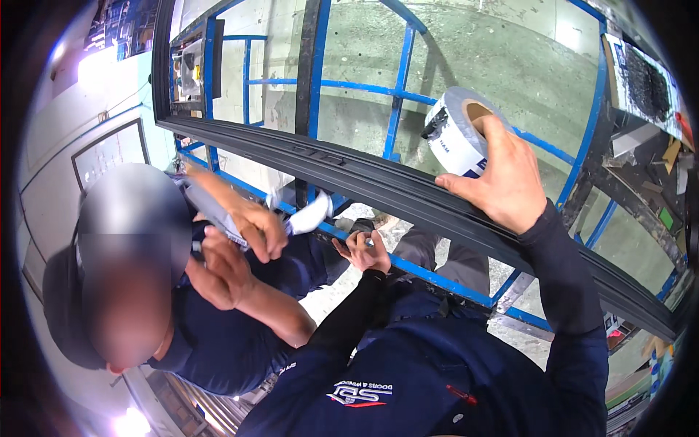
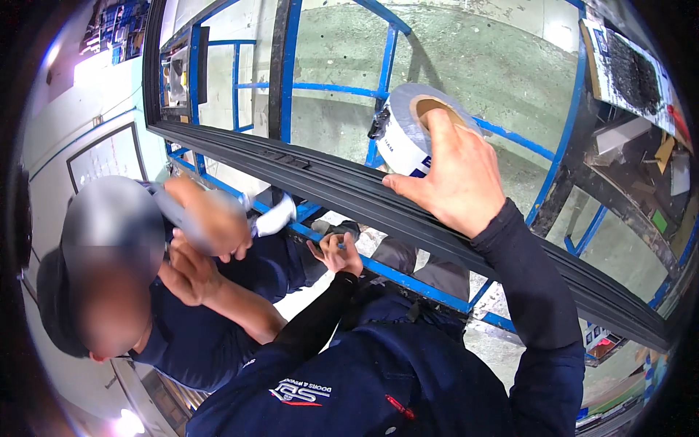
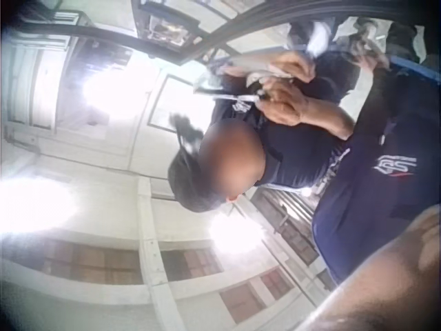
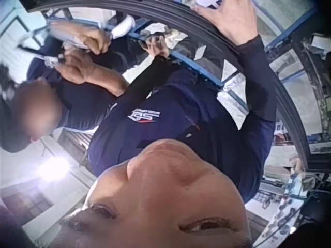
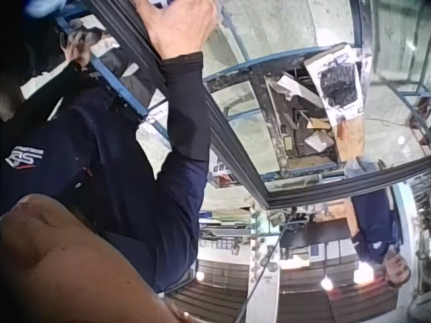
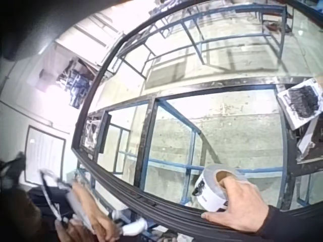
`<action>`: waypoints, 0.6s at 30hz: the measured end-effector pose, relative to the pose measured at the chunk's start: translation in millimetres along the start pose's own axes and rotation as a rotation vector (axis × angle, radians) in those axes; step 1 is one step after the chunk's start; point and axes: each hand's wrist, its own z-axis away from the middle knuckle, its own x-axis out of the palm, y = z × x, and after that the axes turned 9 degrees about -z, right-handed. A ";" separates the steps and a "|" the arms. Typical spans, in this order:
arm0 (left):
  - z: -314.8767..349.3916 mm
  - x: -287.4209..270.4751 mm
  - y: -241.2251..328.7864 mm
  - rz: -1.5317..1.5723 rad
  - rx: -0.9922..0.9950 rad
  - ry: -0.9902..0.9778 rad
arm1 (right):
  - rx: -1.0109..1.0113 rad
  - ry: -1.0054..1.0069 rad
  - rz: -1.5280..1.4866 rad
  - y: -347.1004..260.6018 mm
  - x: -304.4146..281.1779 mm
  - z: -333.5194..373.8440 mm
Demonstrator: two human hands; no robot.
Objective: The person applies white protective tape to the edges of a large black window frame resting on a blue metal stand. They smooth the tape along the frame's profile and use a utility knife to cut the tape at the corners.
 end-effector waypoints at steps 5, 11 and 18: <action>1.9 -7.5 10.2 0.033 -0.109 -0.072 | 0.002 0.004 -0.024 1.9 2.1 2.0; -1.2 -18.1 12.9 0.025 -0.056 -0.063 | 0.021 0.012 -0.036 2.0 2.2 3.0; -6.5 -21.6 12.9 -0.016 -0.094 -0.273 | -0.090 0.102 0.098 10.8 6.7 4.2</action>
